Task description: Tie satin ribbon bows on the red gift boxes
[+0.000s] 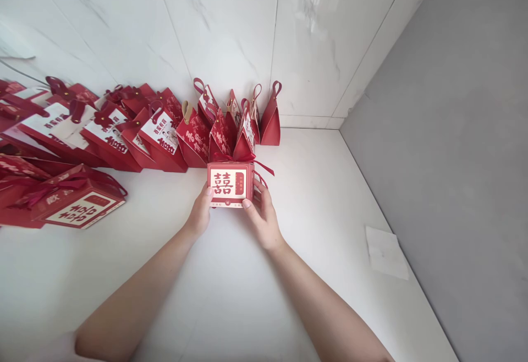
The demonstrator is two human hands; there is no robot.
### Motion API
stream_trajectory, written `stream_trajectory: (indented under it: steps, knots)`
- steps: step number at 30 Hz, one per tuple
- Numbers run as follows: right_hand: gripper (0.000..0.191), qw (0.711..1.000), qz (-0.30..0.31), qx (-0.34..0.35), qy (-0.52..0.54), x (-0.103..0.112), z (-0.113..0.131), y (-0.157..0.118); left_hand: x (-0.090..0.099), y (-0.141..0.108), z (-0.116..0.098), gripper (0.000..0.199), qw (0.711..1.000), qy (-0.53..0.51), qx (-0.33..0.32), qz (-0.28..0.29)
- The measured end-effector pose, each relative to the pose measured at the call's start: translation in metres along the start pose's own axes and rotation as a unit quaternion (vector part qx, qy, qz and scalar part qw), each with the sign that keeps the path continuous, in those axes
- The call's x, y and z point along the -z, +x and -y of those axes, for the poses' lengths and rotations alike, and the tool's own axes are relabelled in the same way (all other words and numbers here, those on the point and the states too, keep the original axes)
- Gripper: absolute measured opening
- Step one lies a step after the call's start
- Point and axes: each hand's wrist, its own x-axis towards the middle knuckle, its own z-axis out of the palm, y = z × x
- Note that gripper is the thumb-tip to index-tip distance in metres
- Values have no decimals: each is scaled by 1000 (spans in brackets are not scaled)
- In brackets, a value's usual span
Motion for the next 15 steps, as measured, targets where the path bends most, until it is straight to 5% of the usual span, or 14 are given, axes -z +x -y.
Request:
stream_trajectory:
  steps: [10,15]
  knots:
    - [51,1000,4,-6,19,0,3,-1,0,-1,-2,57,1000,-8,1,0]
    - [48,1000,-15,6,18,1,1,-3,0,-1,-2,54,994,-108,17,3]
